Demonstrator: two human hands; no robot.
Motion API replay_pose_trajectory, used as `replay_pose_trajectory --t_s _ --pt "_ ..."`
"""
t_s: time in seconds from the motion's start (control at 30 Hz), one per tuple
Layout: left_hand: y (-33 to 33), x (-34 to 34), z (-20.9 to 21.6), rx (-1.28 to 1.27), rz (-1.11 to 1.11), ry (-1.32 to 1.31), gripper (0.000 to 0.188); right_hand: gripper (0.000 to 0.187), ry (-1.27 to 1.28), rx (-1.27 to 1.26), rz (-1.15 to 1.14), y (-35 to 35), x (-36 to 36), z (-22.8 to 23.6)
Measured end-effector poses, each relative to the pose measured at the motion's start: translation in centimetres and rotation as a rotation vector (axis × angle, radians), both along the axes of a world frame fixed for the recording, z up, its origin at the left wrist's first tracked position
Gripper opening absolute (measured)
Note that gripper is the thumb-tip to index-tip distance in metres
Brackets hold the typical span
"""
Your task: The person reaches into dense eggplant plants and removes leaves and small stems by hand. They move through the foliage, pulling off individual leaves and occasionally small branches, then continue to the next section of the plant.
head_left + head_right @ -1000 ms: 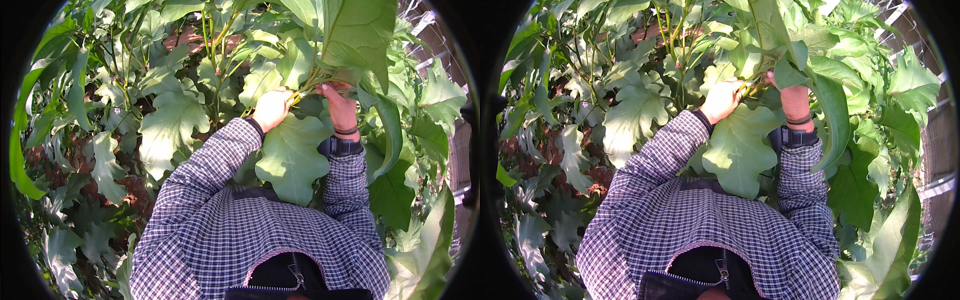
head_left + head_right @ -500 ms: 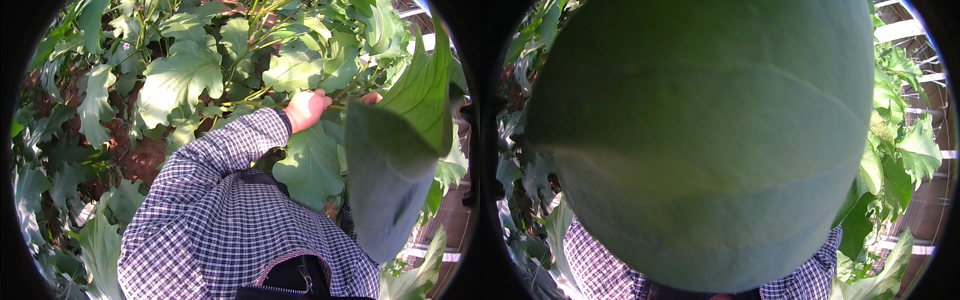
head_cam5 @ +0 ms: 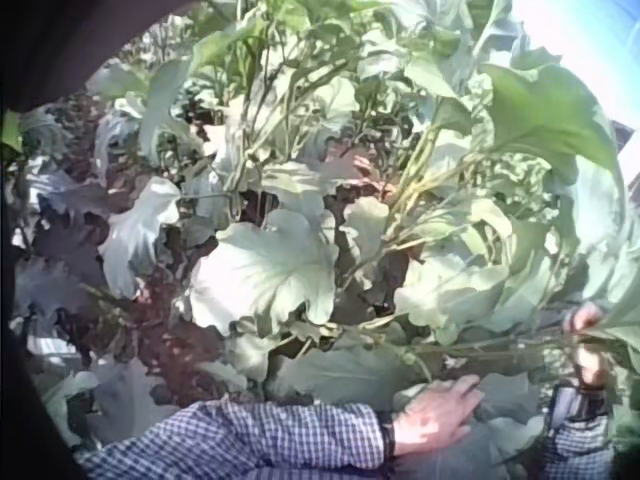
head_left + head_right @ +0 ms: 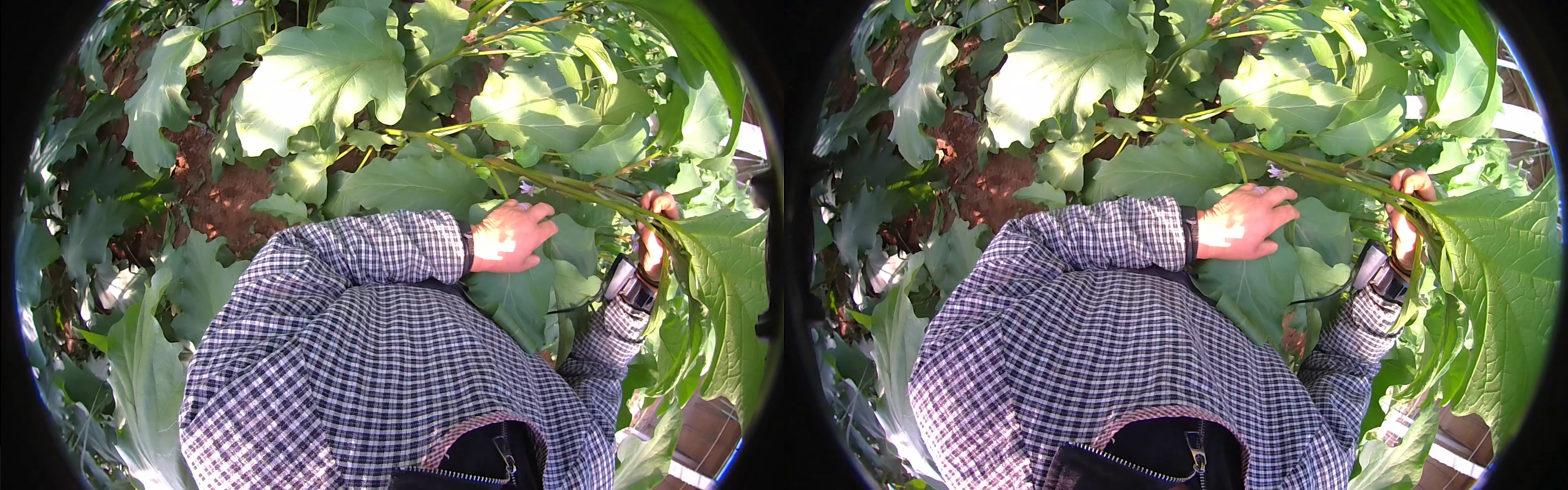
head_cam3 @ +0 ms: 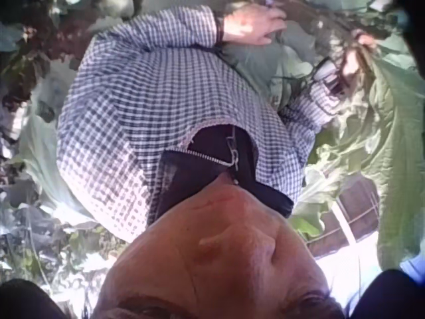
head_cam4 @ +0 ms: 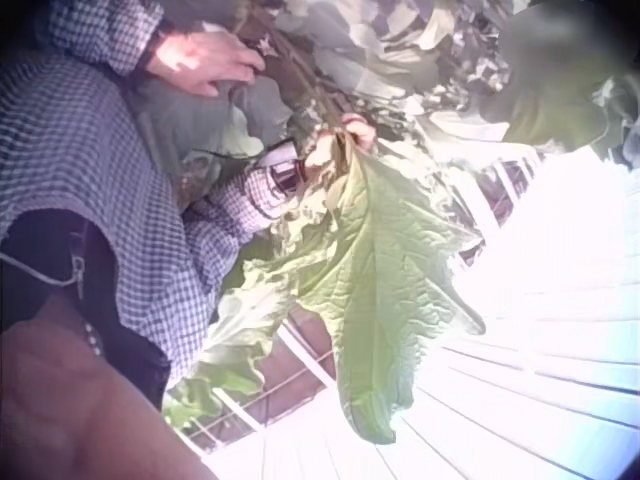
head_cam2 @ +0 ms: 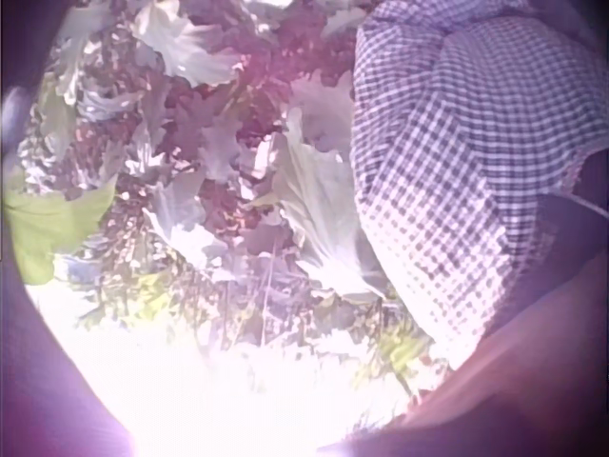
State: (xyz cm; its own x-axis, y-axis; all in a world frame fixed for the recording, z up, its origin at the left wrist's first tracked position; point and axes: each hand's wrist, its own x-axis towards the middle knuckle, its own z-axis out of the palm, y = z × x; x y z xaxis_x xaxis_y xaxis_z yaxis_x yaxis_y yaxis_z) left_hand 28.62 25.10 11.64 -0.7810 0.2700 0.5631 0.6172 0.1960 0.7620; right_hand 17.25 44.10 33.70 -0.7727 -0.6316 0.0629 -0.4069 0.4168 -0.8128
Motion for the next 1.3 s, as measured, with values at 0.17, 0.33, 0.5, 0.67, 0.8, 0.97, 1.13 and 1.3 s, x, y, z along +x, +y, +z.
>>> replay_pose_trajectory --t_s 0.17,0.33,0.5,0.67,0.8,0.97,1.13,1.3 --pt "-0.2 0.1 0.1 -0.039 0.010 0.029 0.050 0.038 0.147 -0.116 -0.014 -0.3 0.5 -1.3" --pt "-0.8 0.1 0.0 -0.008 -0.003 0.057 0.049 0.020 0.185 -0.388 -0.136 -0.2 0.8 -2.8" --pt "-1.2 -0.3 -0.2 0.122 0.053 0.124 0.049 0.024 0.196 -0.605 -0.329 2.2 0.1 -3.5" --pt "-1.3 -0.7 -0.5 0.095 0.054 0.149 0.049 0.026 0.888 -0.136 -0.588 4.9 0.0 -1.9" --pt "-1.5 -0.8 -0.3 0.051 0.061 0.138 0.051 0.020 0.759 -0.406 -0.518 4.9 -0.4 -1.7" --pt "-2.0 -1.6 1.6 -0.014 0.038 0.080 0.050 0.018 0.525 -0.262 -0.436 1.6 1.3 -1.7" --pt "-3.0 -3.0 4.6 -0.015 0.056 0.123 0.049 0.023 0.515 -0.134 -0.381 -3.4 4.2 -2.2" --pt "-3.6 -3.8 5.6 -0.022 0.096 0.186 0.047 0.025 0.599 0.154 -0.188 -4.4 4.4 -2.1"
